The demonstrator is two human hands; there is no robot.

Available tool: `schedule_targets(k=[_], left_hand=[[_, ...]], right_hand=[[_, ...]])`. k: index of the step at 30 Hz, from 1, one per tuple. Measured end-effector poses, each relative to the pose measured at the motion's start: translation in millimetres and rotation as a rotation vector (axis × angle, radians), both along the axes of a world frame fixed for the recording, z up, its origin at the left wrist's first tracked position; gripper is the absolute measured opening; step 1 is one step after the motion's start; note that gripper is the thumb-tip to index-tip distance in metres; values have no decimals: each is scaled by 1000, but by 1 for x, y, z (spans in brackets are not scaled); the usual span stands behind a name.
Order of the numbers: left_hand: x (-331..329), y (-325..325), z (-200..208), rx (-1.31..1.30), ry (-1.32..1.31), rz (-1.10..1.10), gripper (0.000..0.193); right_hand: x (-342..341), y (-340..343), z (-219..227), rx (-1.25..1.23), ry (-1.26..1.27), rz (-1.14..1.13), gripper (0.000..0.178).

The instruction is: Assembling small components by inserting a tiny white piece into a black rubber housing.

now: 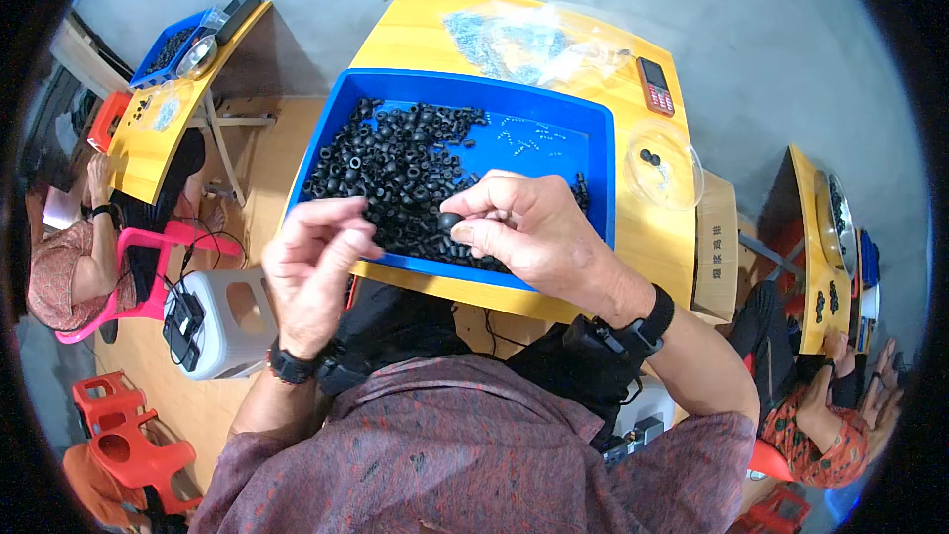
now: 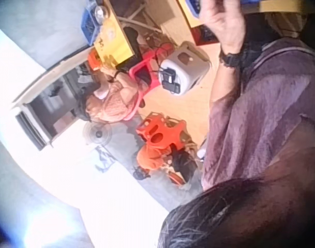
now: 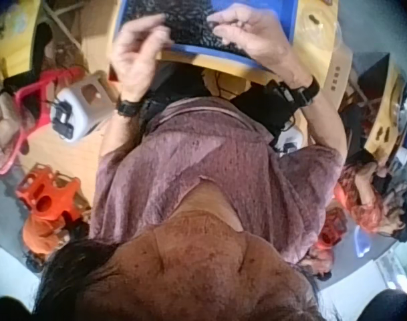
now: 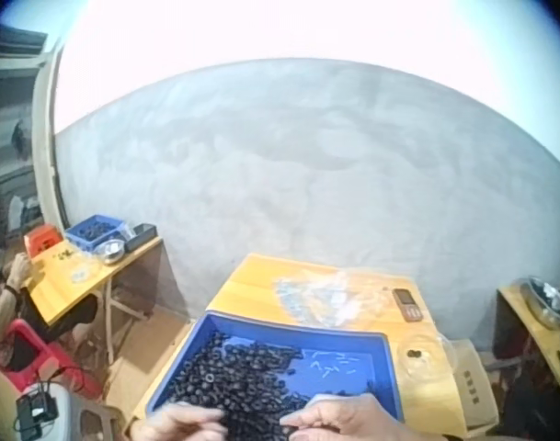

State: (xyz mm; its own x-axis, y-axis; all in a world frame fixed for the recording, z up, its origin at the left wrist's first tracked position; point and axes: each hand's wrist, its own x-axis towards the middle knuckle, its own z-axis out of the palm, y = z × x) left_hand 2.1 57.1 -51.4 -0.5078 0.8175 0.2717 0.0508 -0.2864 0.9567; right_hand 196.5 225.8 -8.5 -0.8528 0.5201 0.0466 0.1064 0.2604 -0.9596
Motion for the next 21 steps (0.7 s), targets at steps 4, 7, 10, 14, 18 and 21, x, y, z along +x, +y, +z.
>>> schedule_targets(k=[4, 7, 10, 14, 18, 21], left_hand=[[32, 18, -3, 5, -1, -201, 35], [46, 24, -7, -14, 78, -262, 33], [51, 24, -10, -13, 181, -245, 27], [53, 21, -15, 41, 177, -217, 20], [50, 23, -19, 13, -181, -232, 17], [42, 22, -19, -20, -418, -289, 18]], right_hand=[[18, -4, -5, -131, -13, -13, 15], [26, -9, -9, -195, -59, -19, 15], [29, -11, -13, -295, -89, -8, 17], [33, -1, -12, -276, -133, 85, 16], [32, 33, -8, 122, -130, -92, 14], [25, 77, -9, 779, -200, -243, 20]])
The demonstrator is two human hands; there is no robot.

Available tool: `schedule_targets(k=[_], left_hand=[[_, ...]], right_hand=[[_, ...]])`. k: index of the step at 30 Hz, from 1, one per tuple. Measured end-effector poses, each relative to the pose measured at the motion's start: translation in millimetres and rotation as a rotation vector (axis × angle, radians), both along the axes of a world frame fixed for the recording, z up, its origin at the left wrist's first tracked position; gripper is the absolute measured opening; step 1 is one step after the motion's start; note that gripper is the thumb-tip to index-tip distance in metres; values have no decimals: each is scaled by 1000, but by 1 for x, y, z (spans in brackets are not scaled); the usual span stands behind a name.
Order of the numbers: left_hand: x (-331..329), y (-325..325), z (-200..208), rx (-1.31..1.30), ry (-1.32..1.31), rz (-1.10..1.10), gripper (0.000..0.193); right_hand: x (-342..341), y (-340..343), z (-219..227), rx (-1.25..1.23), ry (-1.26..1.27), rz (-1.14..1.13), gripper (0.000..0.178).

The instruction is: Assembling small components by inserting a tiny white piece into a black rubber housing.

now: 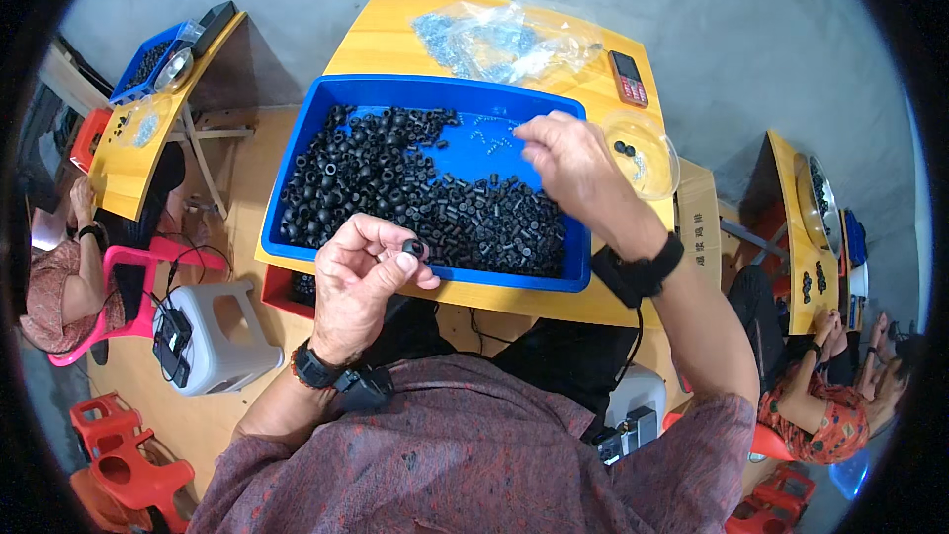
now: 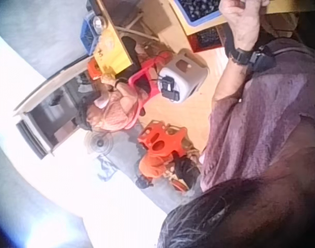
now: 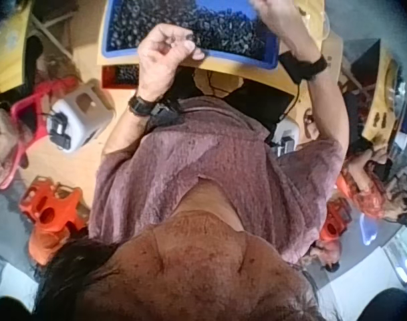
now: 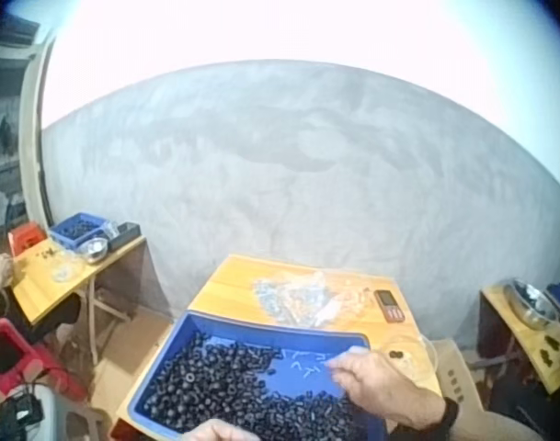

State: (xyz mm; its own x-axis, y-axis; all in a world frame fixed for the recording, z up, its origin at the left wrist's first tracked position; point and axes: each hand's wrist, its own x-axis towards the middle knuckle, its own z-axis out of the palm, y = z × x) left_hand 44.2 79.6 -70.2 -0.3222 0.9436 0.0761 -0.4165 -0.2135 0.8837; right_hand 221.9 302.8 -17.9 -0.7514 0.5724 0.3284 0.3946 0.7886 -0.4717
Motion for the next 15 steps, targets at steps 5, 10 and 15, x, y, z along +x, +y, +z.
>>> schedule_targets(k=[5, 10, 15], left_hand=[[-10, -2, 0, 16, -217, -54, 19], [-16, -2, -2, 36, -319, -111, 21], [-19, -5, -1, 11, -372, -131, 19]], right_hand=[[-3, 35, -21, 158, -215, 117, 11], [-6, 52, -37, 172, -274, 311, 7], [-9, 44, -36, 197, -302, 260, 5]])
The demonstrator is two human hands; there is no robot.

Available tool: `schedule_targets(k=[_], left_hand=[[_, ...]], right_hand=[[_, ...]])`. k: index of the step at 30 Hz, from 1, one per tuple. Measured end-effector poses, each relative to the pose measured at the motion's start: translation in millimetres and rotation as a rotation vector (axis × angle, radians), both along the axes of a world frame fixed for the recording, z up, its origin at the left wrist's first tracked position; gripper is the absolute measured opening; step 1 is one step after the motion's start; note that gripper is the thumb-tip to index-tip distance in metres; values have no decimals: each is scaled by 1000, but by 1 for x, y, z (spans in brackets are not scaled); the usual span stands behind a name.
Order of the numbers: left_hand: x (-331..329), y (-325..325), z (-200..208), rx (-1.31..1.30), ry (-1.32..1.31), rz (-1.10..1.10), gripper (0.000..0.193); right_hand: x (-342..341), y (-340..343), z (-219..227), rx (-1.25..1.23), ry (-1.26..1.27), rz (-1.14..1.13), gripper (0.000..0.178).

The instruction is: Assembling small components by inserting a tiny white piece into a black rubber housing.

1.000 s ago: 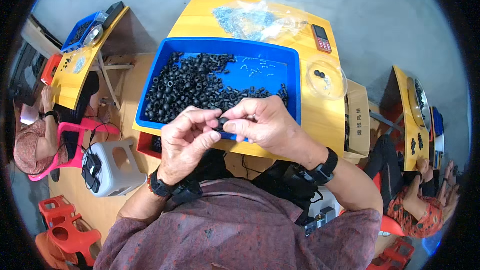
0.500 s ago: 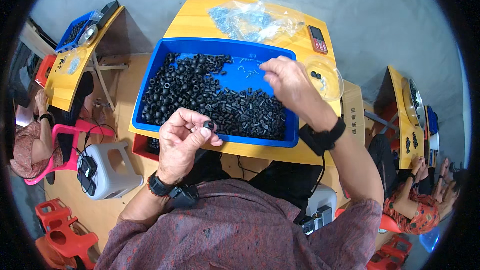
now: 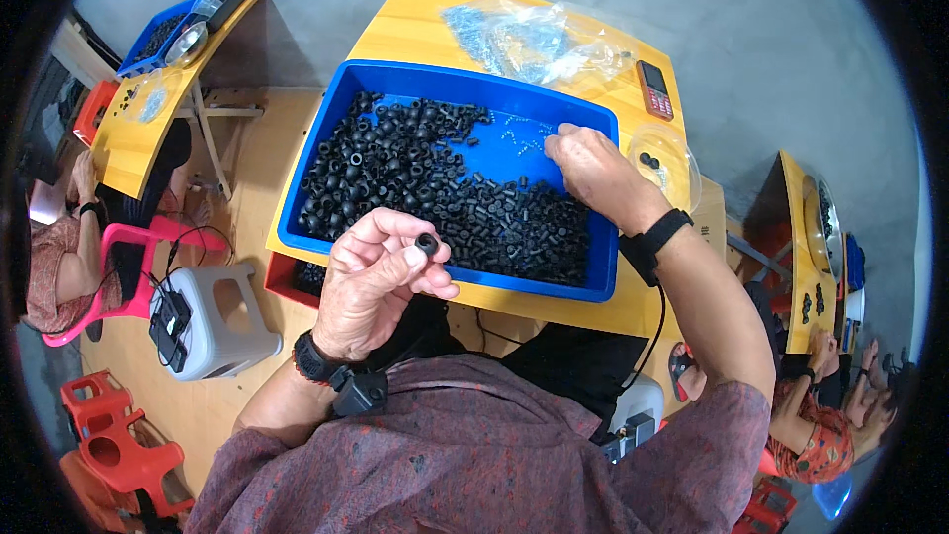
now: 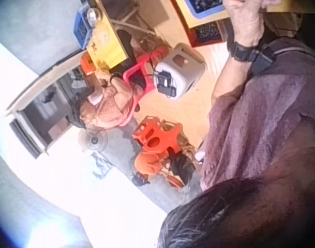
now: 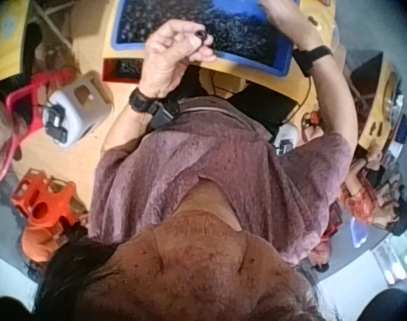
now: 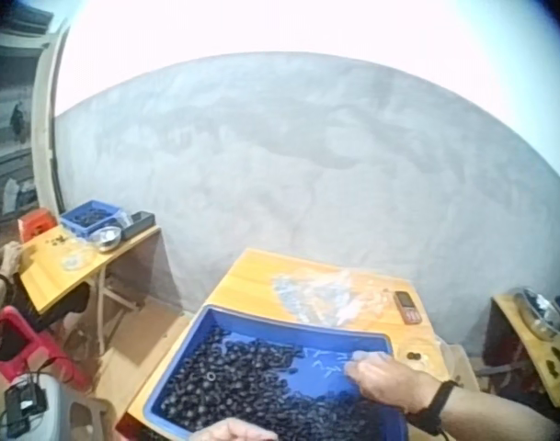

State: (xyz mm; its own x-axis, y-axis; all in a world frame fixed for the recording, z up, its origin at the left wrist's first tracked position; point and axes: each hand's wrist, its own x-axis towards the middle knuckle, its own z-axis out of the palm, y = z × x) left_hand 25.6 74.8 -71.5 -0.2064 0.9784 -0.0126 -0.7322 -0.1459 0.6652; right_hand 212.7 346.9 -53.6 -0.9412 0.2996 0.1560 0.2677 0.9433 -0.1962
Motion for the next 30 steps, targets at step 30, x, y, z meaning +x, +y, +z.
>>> schedule_targets(k=[30], left_hand=[[5, 1, -2, 17, 150, 53, 20]], right_hand=[[-23, -133, 41, -1226, 494, -49, 14]])
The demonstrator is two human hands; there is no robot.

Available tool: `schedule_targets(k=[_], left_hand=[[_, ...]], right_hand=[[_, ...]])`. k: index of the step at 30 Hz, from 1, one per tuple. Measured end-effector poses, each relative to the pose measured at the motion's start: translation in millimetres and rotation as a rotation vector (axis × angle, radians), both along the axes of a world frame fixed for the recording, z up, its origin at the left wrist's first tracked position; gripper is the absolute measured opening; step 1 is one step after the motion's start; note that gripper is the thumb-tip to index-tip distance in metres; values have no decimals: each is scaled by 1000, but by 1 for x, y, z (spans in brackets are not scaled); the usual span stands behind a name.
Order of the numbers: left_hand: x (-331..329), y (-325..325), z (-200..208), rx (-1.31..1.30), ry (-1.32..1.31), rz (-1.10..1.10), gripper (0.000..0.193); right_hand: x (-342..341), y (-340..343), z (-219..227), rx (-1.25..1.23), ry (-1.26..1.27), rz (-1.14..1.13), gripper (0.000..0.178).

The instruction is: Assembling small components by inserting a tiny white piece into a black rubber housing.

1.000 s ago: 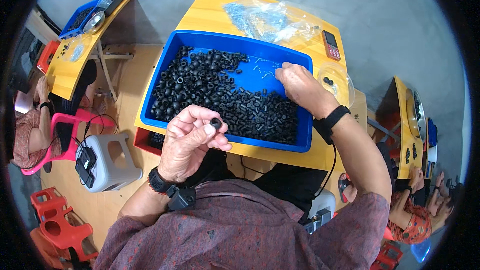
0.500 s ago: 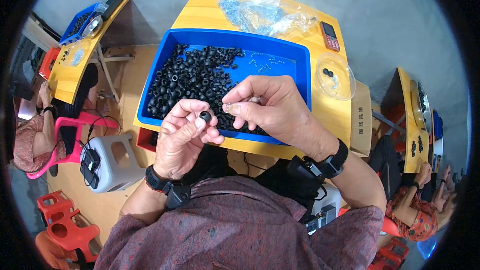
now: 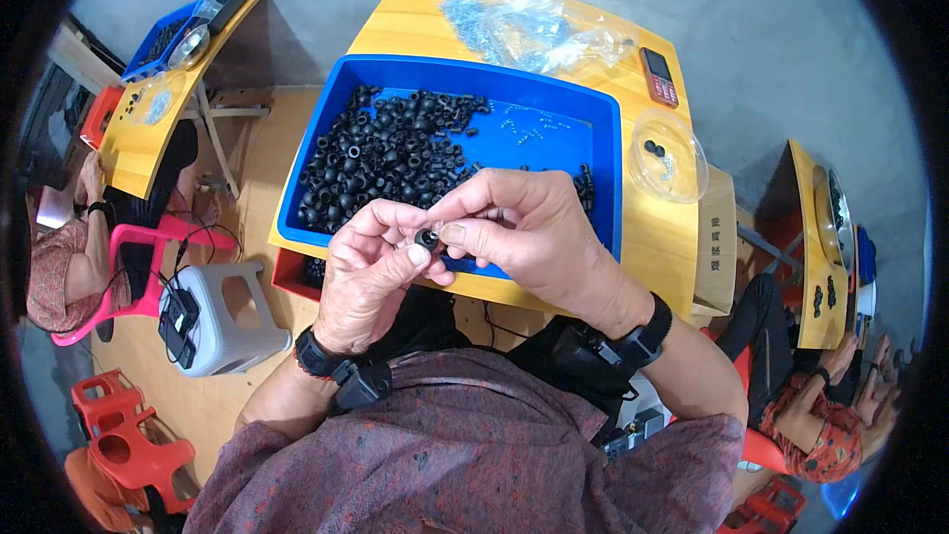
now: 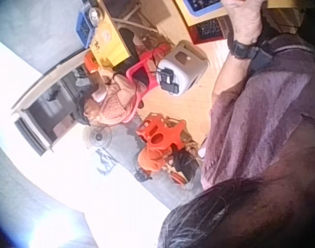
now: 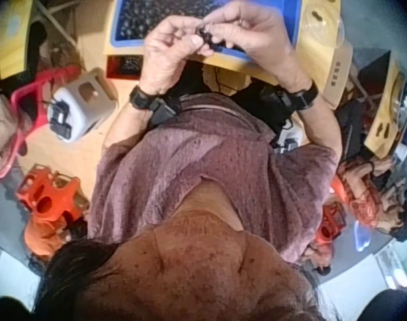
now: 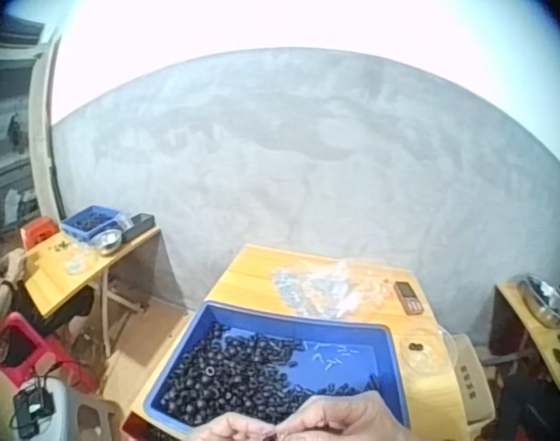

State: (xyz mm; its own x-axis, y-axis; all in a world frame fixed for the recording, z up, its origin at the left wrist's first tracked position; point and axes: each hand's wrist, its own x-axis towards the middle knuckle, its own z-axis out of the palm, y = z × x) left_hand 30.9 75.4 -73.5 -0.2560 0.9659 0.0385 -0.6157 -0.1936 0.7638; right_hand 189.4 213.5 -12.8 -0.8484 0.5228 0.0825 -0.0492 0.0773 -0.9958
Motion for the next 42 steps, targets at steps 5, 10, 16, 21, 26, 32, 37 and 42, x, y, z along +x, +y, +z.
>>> schedule_targets(k=[5, 10, 16, 21, 26, 32, 37, 42], left_hand=[[-1, 1, -2, 0, -11, -22, 18], [0, 0, -2, -23, -34, -22, 17], [-2, 0, -1, -27, -63, -40, 14], [-1, 1, 1, -36, -40, -30, 13], [-3, 0, 0, -43, -33, -41, 13], [1, 0, -4, 2, 48, -22, 15], [2, 1, -7, -6, 103, -6, 14], [3, 1, -6, -9, 11, 24, 14]], right_hand=[[-2, -1, -7, 218, 32, -26, 16], [-4, -5, -8, 406, 70, -54, 18], [-2, -6, -6, 658, 81, -44, 21], [0, -9, -5, 480, -10, -75, 23], [2, -8, 0, 566, 0, -40, 22], [4, -14, 0, 779, 24, 12, 22], [10, -10, 6, 804, 10, 3, 20], [10, 37, 6, 519, -300, -222, 19]])
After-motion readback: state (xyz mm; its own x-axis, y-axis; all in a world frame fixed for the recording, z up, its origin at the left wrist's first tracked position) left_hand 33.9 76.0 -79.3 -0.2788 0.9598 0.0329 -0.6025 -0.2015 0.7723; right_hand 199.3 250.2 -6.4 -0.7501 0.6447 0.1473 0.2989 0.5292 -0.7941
